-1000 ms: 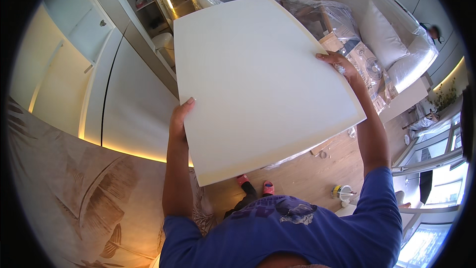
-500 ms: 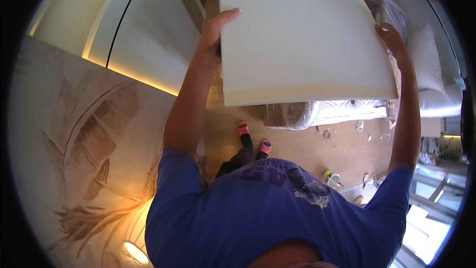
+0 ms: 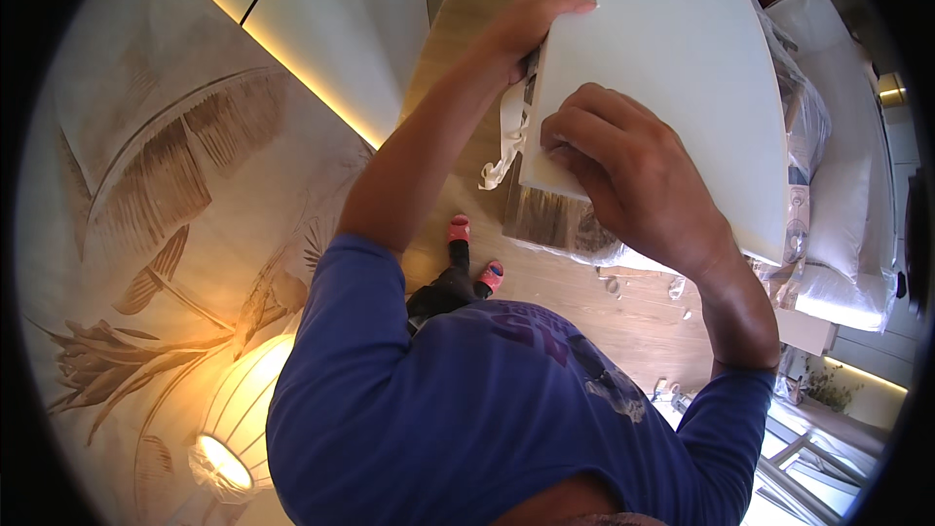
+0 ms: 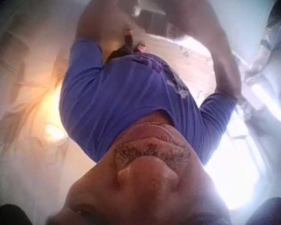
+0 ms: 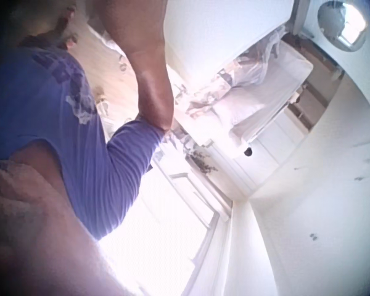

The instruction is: The person sands the edges of a white furniture panel using a piece of sandpaper and then removes the masking tape from the edges.

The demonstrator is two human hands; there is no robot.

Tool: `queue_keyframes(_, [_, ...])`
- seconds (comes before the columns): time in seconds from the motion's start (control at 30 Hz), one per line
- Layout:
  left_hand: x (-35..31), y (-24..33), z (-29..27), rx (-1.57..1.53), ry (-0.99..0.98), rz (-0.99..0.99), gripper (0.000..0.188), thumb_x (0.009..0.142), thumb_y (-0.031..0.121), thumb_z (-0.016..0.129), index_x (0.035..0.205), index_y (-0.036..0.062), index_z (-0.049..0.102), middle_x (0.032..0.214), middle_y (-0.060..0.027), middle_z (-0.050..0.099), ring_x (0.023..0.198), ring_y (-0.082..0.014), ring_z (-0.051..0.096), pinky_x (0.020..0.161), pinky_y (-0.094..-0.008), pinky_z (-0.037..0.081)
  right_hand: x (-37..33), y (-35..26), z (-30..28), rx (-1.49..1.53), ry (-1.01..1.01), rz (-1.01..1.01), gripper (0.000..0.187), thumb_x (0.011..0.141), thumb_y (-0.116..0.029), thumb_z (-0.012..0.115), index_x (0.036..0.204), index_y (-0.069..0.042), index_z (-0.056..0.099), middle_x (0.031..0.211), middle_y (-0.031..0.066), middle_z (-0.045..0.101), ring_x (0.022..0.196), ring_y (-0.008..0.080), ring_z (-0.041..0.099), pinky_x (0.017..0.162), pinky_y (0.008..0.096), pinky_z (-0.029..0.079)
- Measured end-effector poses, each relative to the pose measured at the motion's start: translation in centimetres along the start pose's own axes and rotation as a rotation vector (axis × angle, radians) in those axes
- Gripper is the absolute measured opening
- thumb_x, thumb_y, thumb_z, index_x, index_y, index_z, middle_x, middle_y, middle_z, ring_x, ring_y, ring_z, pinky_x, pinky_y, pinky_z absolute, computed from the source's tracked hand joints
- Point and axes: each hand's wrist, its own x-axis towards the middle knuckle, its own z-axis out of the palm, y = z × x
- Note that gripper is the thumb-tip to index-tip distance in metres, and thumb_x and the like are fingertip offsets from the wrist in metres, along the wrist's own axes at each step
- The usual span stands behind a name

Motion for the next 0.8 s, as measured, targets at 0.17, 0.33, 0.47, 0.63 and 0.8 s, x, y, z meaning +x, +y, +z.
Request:
queue_keyframes(0.17, [-0.1, -0.3, 0.2, -0.031, 0.032, 0.012, 0.031, 0.09, 0.026, 0.073, 0.102, -0.0019, 0.07, 0.092, -0.0114, 0.071, 0.077, -0.0205, 0.068, 0.066, -0.0355, 0.057, -0.2, -0.4, 0.9, -0.062, 0.029, -0.019, 0.013, 0.085, 0.0, 0.069, 0.097, -0.002, 0.064, 0.094, 0.0106, 0.061, 0.086, 0.0317, 0.062, 0.076, 0.0425, 0.051])
queue_keyframes(0.33, [0.1, -0.4, 0.2, -0.061, 0.028, 0.033, 0.033, 0.089, 0.026, 0.073, 0.104, -0.0037, 0.071, 0.093, -0.0137, 0.071, 0.077, -0.0217, 0.069, 0.067, -0.0369, 0.057, -0.5, -0.2, 1.1, -0.105, 0.04, -0.087, 0.023, 0.079, -0.006, 0.072, 0.1, -0.004, 0.066, 0.093, 0.0072, 0.06, 0.083, 0.0276, 0.059, 0.076, 0.0398, 0.052])
queue_keyframes(0.47, [0.3, -0.7, -0.1, -0.023, 0.022, 0.045, 0.034, 0.089, 0.027, 0.073, 0.104, -0.0033, 0.071, 0.093, -0.0135, 0.072, 0.076, -0.0217, 0.069, 0.067, -0.0369, 0.057, -0.8, 0.0, 1.0, -0.102, 0.015, -0.097, 0.025, 0.077, -0.004, 0.072, 0.101, -0.004, 0.065, 0.095, 0.0075, 0.06, 0.083, 0.0272, 0.059, 0.077, 0.0397, 0.052])
queue_keyframes(0.63, [0.0, -0.6, 0.0, -0.029, 0.026, 0.045, 0.035, 0.089, 0.028, 0.073, 0.104, -0.0032, 0.071, 0.094, -0.0132, 0.072, 0.078, -0.0215, 0.069, 0.067, -0.0369, 0.057, -0.9, 0.7, 0.8, 0.033, 0.001, -0.063, 0.022, 0.081, 0.001, 0.07, 0.102, -0.004, 0.065, 0.096, 0.0087, 0.061, 0.087, 0.0293, 0.062, 0.076, 0.0411, 0.052])
queue_keyframes(0.8, [-0.1, 0.0, 0.3, -0.013, 0.049, 0.023, 0.034, 0.088, 0.027, 0.073, 0.104, -0.0033, 0.072, 0.095, -0.0134, 0.071, 0.079, -0.022, 0.069, 0.067, -0.037, 0.057, -0.7, -0.8, 0.4, -0.013, 0.041, 0.033, 0.016, 0.083, 0.007, 0.069, 0.097, 0.0, 0.065, 0.1, 0.0132, 0.065, 0.09, 0.0328, 0.067, 0.079, 0.0412, 0.055])
